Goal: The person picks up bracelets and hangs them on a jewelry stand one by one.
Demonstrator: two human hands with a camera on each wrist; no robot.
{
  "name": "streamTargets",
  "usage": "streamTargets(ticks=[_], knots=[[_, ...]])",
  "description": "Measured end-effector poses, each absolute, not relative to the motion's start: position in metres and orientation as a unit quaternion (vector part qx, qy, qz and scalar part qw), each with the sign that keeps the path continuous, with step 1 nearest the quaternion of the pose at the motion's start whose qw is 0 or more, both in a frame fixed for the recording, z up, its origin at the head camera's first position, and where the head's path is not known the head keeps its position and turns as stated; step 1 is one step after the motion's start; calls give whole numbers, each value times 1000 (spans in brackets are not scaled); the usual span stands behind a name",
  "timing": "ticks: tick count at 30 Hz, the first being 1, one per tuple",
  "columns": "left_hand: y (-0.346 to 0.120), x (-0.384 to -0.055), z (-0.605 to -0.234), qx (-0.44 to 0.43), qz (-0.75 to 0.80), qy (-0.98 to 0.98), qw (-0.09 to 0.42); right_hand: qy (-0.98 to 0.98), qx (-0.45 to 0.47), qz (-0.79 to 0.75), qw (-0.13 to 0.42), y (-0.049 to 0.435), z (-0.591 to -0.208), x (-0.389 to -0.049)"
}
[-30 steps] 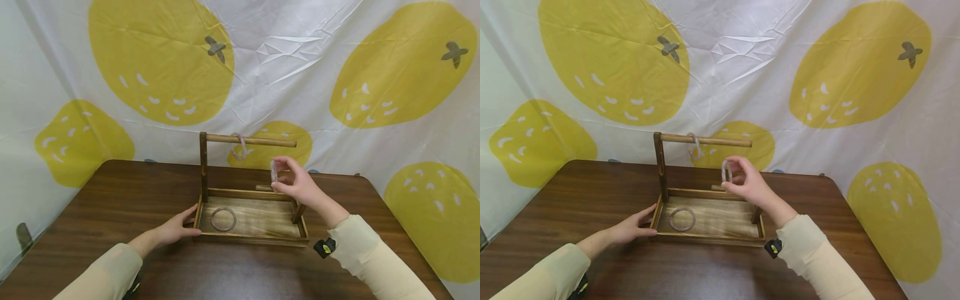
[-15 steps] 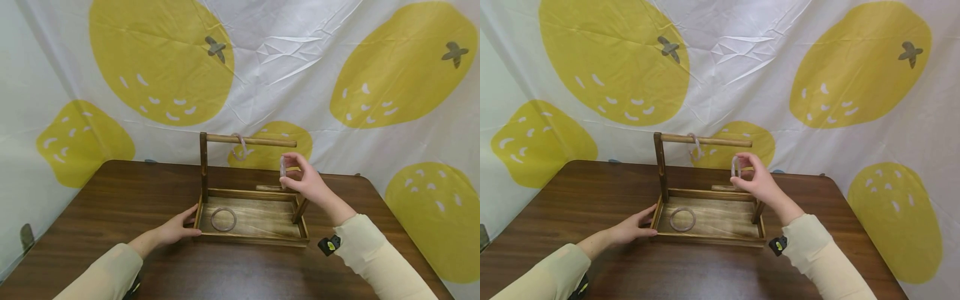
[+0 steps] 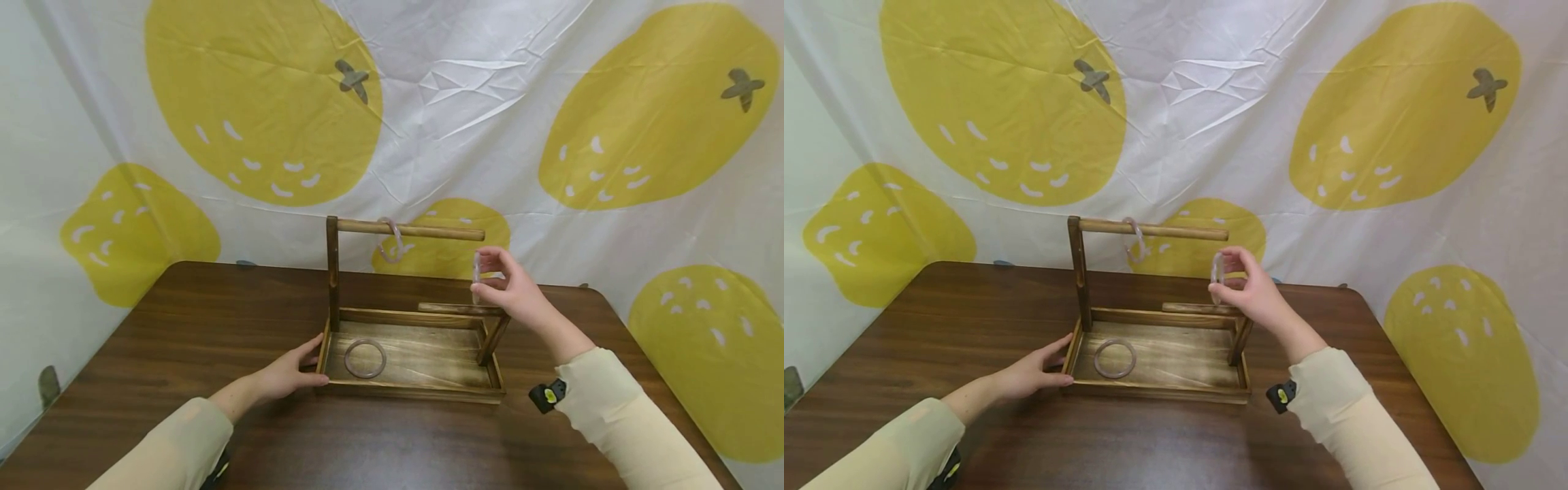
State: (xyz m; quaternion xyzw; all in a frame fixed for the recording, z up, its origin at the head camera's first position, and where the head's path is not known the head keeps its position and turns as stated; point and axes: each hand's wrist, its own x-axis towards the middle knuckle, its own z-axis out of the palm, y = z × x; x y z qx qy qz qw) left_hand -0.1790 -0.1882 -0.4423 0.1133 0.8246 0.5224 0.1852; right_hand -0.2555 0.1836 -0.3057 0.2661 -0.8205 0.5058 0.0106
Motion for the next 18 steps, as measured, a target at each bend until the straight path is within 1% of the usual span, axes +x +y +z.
streamTargets(ticks=[13,18], knots=[[-188,-179,-442,112,528,821,185,-836,237,495,-4,197,-305,-263],[-188,-180,-444,117,531,820,180,-841,226,491,6,199,-302,-267]])
